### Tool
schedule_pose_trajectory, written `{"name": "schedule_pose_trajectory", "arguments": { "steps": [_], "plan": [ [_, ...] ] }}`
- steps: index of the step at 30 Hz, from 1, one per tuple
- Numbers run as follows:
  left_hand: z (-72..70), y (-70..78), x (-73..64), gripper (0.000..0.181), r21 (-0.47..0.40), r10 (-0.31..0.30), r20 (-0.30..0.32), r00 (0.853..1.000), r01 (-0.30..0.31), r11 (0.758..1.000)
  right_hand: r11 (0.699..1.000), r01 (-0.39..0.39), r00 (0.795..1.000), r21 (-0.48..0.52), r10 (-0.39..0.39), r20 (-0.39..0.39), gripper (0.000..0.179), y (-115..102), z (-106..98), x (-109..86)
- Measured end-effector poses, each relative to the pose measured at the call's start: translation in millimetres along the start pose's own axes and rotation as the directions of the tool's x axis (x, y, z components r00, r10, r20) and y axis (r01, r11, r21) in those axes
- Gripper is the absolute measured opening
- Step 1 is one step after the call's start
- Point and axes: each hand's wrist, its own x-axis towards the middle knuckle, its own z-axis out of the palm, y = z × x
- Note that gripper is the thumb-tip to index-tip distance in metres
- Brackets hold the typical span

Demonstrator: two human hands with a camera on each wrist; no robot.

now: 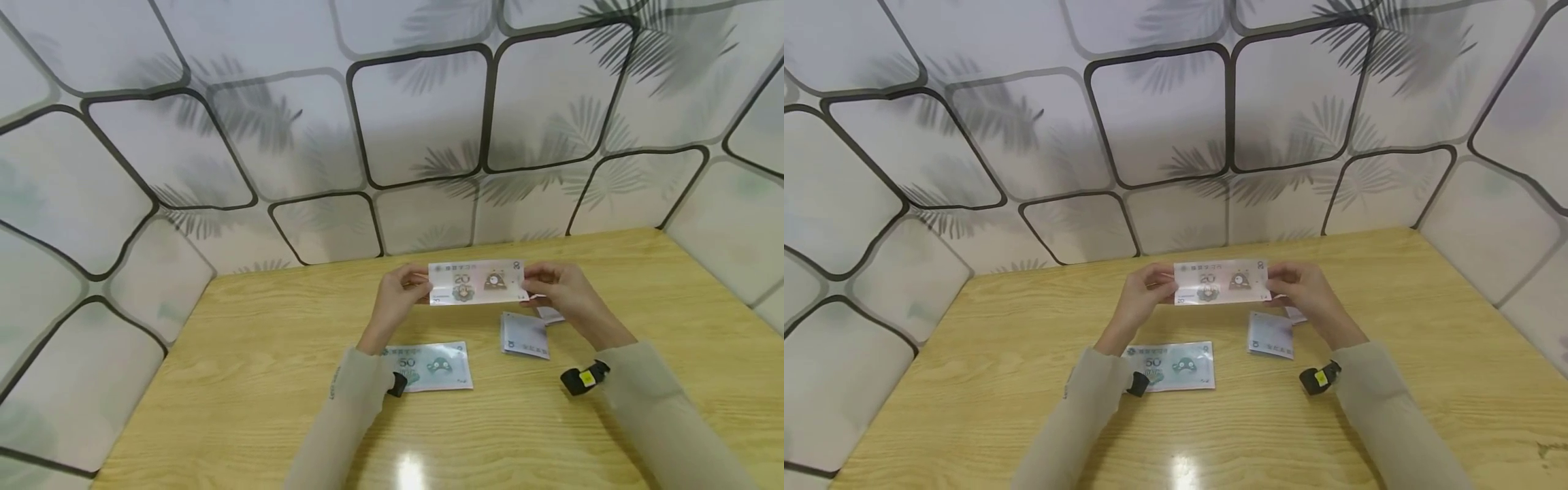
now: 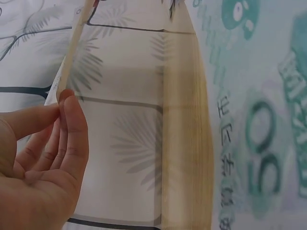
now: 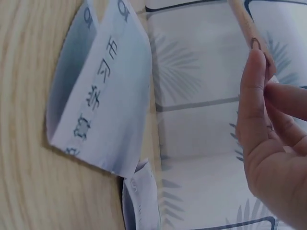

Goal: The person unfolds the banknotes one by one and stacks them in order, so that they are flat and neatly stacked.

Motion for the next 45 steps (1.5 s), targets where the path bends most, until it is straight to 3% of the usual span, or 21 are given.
{"name": "schedule_pose_trajectory", "arguments": {
  "steps": [9, 16, 24, 33, 41, 45],
  "plan": [
    [-13.2, -1.6, -12.4, 0.038, -0.011, 0.078, 0.015, 0.997, -0.078, 0.997, 0.995, 0.098, 0.995, 0.015, -0.098, -0.001, 0.054, -2.2, 11.9, -4.4],
    [-22.4, -3.9, -19.6, 0.045, 0.001, 0.113, 0.03, 0.993, -0.113, 0.994, 0.983, 0.168, 0.984, 0.075, -0.172, 0.047, 0.049, 0.7, 18.6, -4.1],
    [-31.4, -3.3, -27.8, 0.044, 0.033, 0.101, 0.023, 0.995, -0.102, 0.994, 0.989, 0.149, 0.986, 0.021, -0.15, 0.076, 0.047, -2.3, 26.3, -3.9],
    [-39.7, -2.3, -37.0, 0.044, 0.051, 0.111, 0.035, 0.993, -0.113, 0.992, 0.981, 0.192, 0.976, 0.012, -0.192, 0.099, 0.047, -4.3, 33.6, -6.5],
    [-46.2, -0.6, -48.6, 0.043, 0.077, 0.112, 0.04, 0.993, -0.115, 0.99, 0.98, 0.191, 0.977, -0.054, -0.184, 0.103, 0.052, -10.3, 38.6, -12.4],
    [-48.6, -1.1, -53.6, 0.043, 0.077, 0.102, 0.037, 0.994, -0.104, 0.992, 0.981, 0.189, 0.976, -0.04, -0.183, 0.121, 0.052, -11.0, 42.2, -14.8]
  ]
}}
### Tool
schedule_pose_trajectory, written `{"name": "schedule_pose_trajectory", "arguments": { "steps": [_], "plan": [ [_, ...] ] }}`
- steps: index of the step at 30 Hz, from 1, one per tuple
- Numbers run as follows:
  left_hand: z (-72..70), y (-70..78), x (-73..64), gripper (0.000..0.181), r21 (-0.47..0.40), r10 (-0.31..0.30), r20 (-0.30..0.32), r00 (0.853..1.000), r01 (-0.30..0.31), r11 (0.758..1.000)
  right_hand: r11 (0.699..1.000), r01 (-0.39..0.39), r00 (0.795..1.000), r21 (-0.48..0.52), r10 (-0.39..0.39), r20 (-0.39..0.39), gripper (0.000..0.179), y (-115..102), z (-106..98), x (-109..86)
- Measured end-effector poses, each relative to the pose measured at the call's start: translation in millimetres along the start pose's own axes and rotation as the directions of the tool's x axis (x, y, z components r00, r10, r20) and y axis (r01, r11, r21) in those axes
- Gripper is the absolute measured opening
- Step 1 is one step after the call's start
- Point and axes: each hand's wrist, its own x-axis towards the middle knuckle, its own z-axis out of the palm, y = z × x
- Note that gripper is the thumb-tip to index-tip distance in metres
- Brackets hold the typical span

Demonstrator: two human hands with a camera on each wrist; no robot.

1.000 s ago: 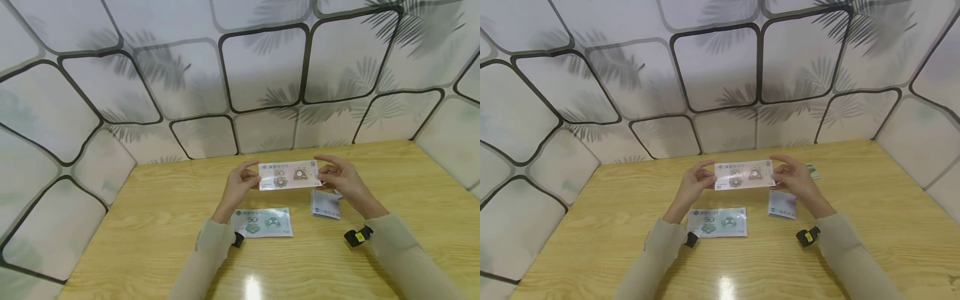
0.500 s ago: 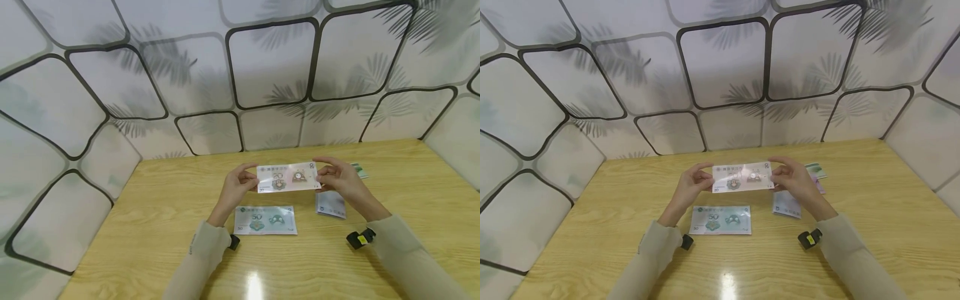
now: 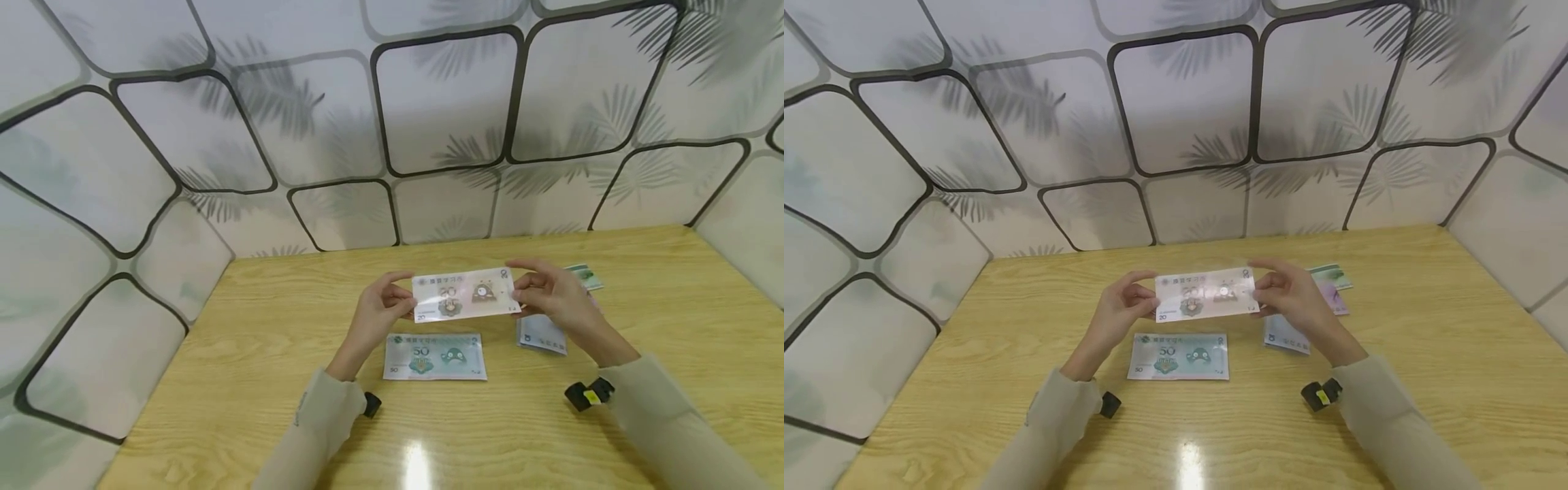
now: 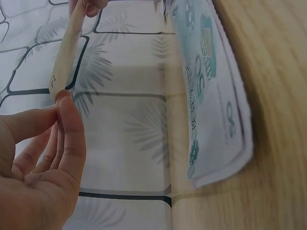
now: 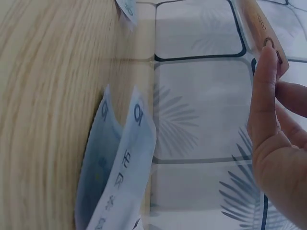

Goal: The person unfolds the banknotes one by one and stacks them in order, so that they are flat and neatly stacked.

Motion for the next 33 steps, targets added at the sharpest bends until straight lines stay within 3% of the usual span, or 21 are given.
{"name": "schedule_pose_trajectory", "arguments": {
  "steps": [13, 21, 33],
  "plan": [
    [-4.0, 0.5, -3.8, 0.04, 0.022, 0.017, 0.016, 1.0, -0.017, 1.0, 0.999, 0.026, 0.999, 0.045, -0.027, 0.019, 0.047, -1.2, 4.4, -3.3],
    [-12.2, 1.3, -13.8, 0.038, 0.039, -0.005, -0.012, 1.0, 0.005, 0.999, 0.999, 0.007, 0.998, 0.049, -0.01, 0.059, 0.044, -2.9, 14.5, -1.9],
    [-20.2, -2.5, -20.4, 0.041, 0.112, -0.03, 0.034, 0.999, 0.026, 0.993, 0.999, -0.001, 0.995, 0.04, -0.003, 0.102, 0.04, 1.8, 23.8, -5.2]
  ]
}}
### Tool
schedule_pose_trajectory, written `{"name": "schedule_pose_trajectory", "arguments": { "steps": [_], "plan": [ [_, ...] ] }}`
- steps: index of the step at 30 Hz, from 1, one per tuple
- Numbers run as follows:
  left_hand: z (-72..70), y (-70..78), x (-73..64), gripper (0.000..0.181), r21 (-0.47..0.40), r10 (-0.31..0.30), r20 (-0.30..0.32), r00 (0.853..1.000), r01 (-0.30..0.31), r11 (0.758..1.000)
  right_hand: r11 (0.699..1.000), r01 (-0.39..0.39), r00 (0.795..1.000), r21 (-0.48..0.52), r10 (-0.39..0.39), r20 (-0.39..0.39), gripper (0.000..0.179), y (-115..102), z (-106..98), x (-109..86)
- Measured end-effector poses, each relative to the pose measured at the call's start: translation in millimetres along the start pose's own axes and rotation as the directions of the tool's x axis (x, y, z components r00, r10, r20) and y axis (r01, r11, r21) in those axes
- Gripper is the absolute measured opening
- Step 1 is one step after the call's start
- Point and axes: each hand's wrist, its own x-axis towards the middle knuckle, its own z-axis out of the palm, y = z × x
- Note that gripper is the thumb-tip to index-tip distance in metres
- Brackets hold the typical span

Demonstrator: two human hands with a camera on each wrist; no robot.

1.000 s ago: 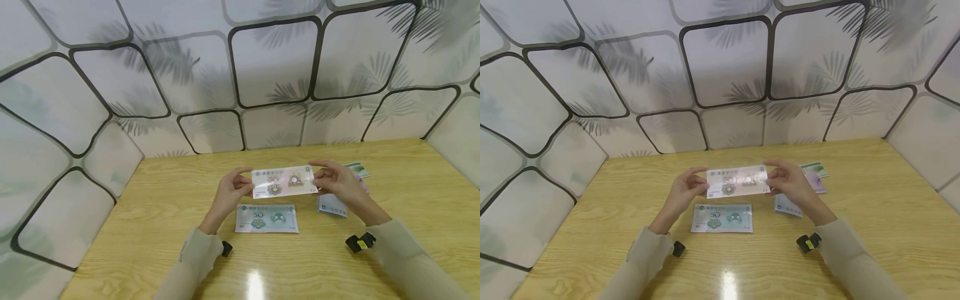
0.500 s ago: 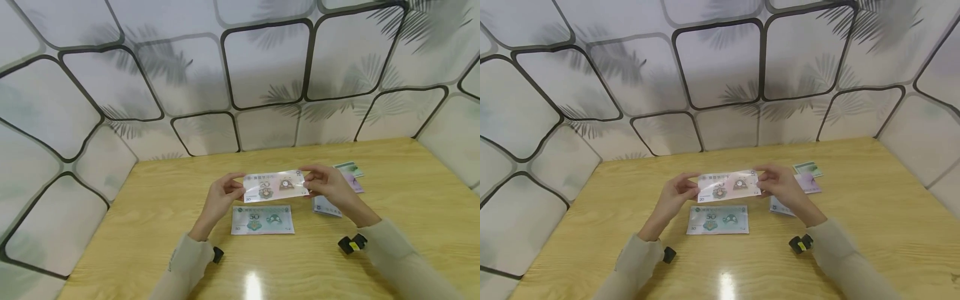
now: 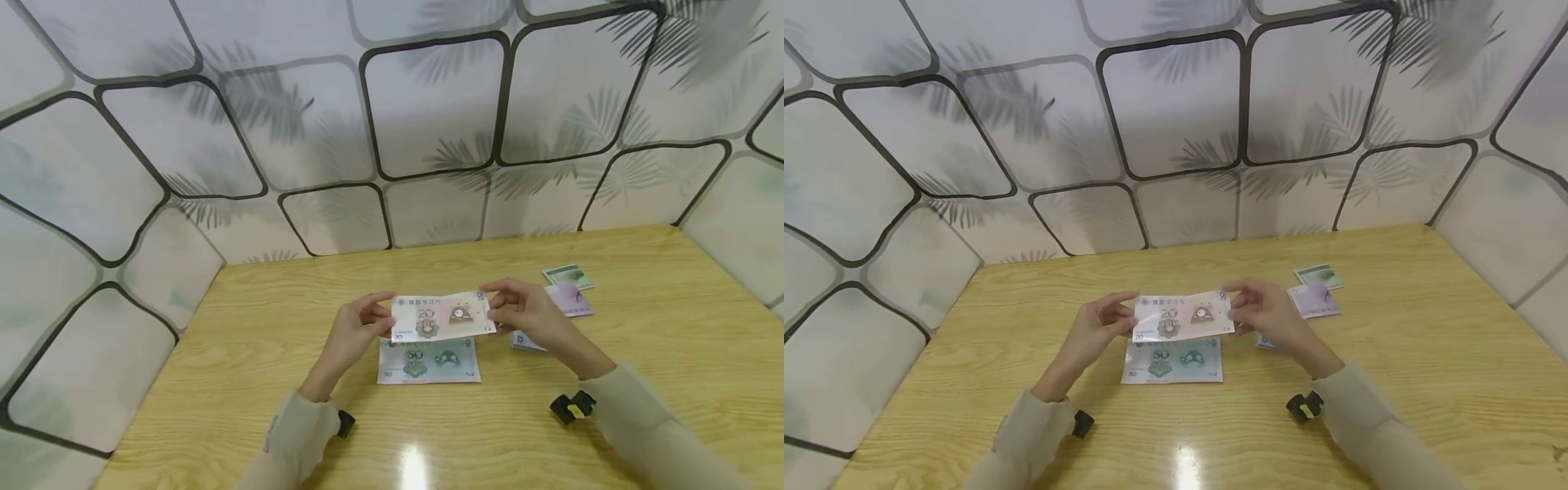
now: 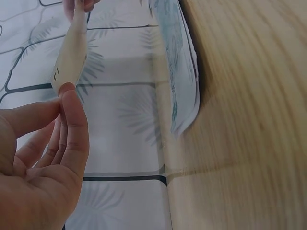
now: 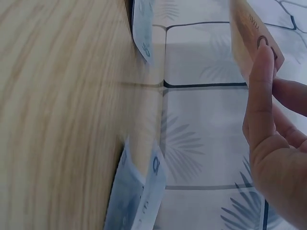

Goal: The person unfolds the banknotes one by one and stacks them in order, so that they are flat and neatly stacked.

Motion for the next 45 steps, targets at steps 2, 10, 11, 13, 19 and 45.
{"name": "schedule_pose_trajectory", "arguments": {
  "steps": [2, 10, 11, 13, 19, 45],
  "plan": [
    [-2.3, -1.5, 0.6, 0.041, 0.019, -0.001, 0.011, 1.0, 0.001, 1.0, 1.0, 0.002, 1.0, 0.001, -0.002, 0.01, 0.041, 1.1, 1.3, 1.0],
    [-8.2, -2.6, 0.5, 0.041, 0.052, -0.03, 0.06, 0.998, 0.027, 0.998, 0.999, -0.035, 0.999, 0.019, 0.035, 0.037, 0.047, 3.3, 6.1, 1.8],
    [-8.6, -2.9, -0.2, 0.042, 0.054, -0.034, 0.066, 0.997, 0.03, 0.998, 0.999, -0.037, 0.998, 0.021, 0.036, 0.045, 0.048, 3.6, 6.9, 1.8],
    [-9.2, -3.9, -2.0, 0.042, 0.063, -0.04, 0.079, 0.996, 0.035, 0.997, 0.999, -0.044, 0.997, 0.025, 0.043, 0.068, 0.049, 4.5, 8.4, 2.0],
    [-11.6, -6.6, -7.9, 0.042, 0.079, -0.062, 0.099, 0.993, 0.054, 0.995, 0.997, -0.073, 0.986, -0.007, 0.074, 0.147, 0.048, 7.1, 12.7, 2.4],
    [-16.2, -12.9, -7.8, 0.036, 0.125, -0.098, 0.204, 0.974, 0.073, 0.989, 0.99, -0.102, 0.964, -0.101, 0.124, 0.236, 0.039, 10.5, 15.2, 5.5]
  ]
}}
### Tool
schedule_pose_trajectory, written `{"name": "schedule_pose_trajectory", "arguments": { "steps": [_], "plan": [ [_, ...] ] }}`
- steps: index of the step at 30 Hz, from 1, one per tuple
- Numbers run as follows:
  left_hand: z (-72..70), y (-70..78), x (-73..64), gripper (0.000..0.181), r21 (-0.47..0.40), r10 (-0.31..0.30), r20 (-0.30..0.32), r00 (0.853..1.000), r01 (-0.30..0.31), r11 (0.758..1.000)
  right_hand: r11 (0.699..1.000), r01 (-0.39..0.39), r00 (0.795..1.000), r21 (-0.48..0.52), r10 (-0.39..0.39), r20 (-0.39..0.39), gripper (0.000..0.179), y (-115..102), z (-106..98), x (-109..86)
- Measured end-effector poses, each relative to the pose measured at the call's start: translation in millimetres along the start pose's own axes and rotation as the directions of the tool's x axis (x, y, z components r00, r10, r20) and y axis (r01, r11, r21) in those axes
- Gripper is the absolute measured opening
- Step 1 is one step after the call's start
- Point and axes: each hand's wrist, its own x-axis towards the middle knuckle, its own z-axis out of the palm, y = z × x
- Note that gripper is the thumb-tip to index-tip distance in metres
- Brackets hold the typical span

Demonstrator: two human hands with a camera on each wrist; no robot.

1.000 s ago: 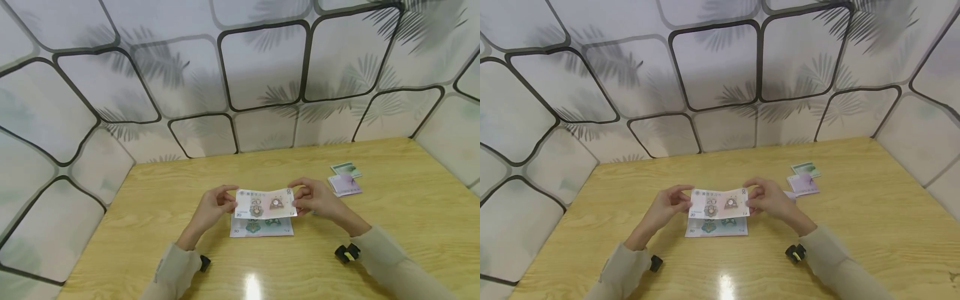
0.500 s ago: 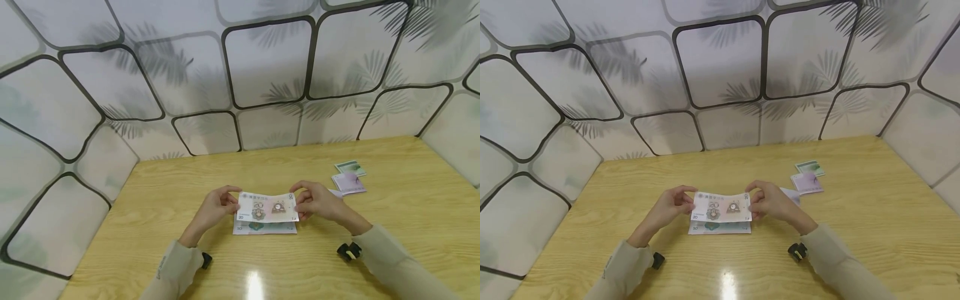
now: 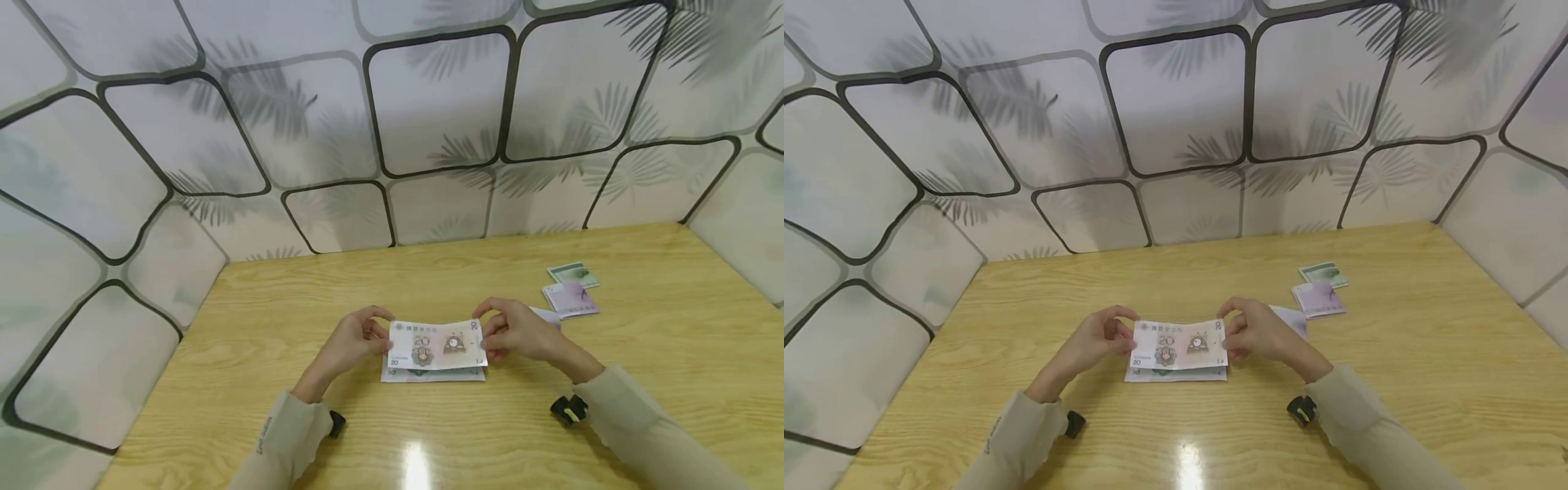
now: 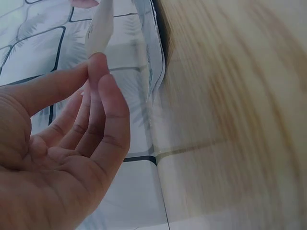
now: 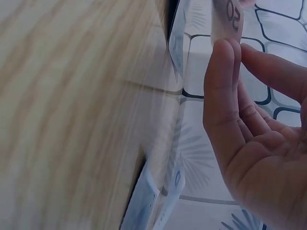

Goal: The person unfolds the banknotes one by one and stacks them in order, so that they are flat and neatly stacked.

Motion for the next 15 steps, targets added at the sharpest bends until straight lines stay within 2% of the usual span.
{"name": "schedule_pose_trajectory", "arguments": {
  "steps": [5, 11, 15],
  "plan": [
    [-0.4, 1.7, -2.3, 0.038, -0.004, -0.032, 0.029, 0.999, 0.032, 0.999, 1.0, -0.012, 0.999, -0.021, 0.013, 0.031, 0.036, 1.0, 1.8, 2.4],
    [0.2, 2.5, -2.4, 0.039, 0.001, -0.079, 0.022, 0.997, 0.079, 0.997, 0.999, -0.018, 0.999, -0.036, 0.02, 0.043, 0.034, 2.4, 4.5, 4.8],
    [-0.2, 2.6, -2.0, 0.039, 0.041, -0.098, 0.025, 0.995, 0.097, 0.994, 0.999, -0.024, 0.999, -0.047, 0.026, 0.047, 0.032, 2.2, 5.9, 4.1]
  ]
}}
